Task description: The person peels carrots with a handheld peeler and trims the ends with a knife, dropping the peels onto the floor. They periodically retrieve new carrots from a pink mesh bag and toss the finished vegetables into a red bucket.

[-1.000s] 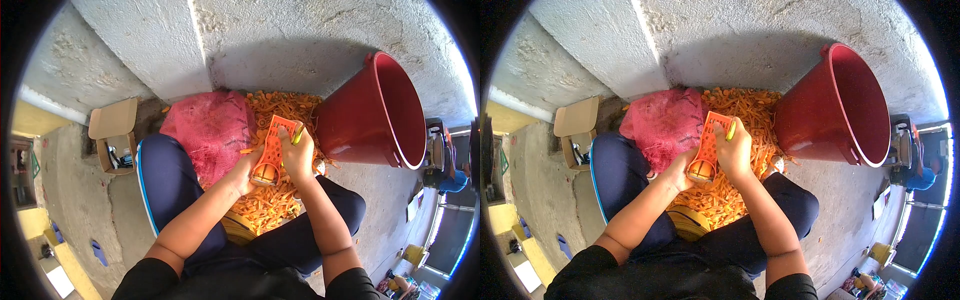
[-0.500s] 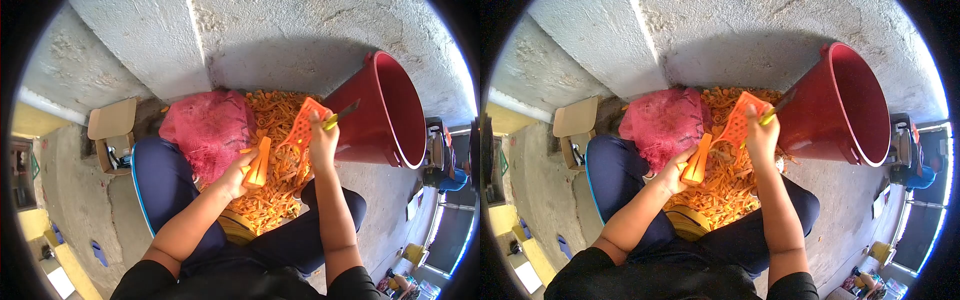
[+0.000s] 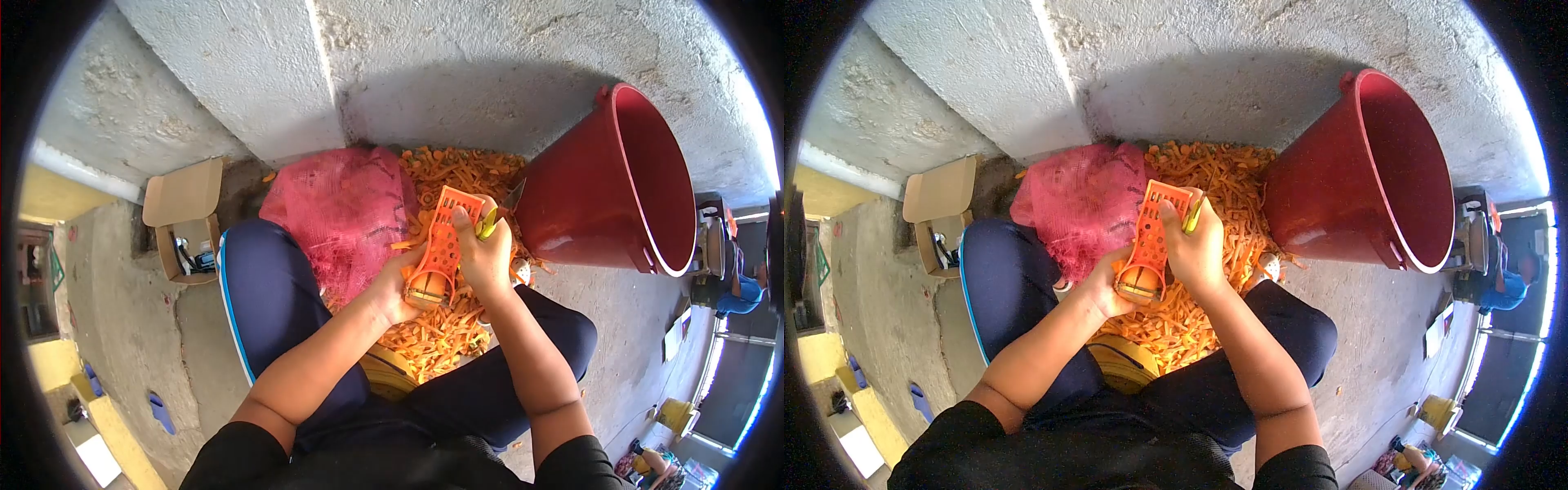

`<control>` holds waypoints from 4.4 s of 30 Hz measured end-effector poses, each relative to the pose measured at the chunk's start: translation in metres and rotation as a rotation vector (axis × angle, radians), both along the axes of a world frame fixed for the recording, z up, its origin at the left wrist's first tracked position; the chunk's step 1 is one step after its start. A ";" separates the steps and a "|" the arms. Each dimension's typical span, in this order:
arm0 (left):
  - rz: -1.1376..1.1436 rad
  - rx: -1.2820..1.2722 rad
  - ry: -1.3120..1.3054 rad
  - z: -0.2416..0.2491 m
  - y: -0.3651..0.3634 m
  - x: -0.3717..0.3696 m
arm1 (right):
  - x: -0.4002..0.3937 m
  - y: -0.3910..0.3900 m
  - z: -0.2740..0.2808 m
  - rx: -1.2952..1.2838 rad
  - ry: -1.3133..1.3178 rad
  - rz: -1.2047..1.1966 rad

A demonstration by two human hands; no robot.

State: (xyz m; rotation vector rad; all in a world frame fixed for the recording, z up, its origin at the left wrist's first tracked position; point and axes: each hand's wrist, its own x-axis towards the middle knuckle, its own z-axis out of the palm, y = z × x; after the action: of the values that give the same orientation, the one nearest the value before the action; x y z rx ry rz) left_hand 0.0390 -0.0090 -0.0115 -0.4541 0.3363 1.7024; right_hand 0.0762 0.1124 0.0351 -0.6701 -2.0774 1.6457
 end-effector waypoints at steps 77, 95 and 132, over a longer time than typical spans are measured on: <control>0.014 -0.148 0.274 -0.008 0.008 -0.010 | -0.010 0.004 -0.012 0.268 -0.053 -0.134; -0.146 -0.037 0.799 0.015 -0.002 -0.006 | -0.014 0.018 -0.010 0.247 -0.028 -0.135; -0.111 -0.342 1.212 -0.004 -0.012 -0.010 | 0.005 0.077 -0.001 0.359 -0.145 -0.058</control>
State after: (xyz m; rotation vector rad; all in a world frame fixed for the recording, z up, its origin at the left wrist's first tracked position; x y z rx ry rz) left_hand 0.0287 -0.0206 -0.0156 0.4205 1.5000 1.6355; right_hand 0.0815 0.1898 0.0343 -0.7341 -2.3495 1.1775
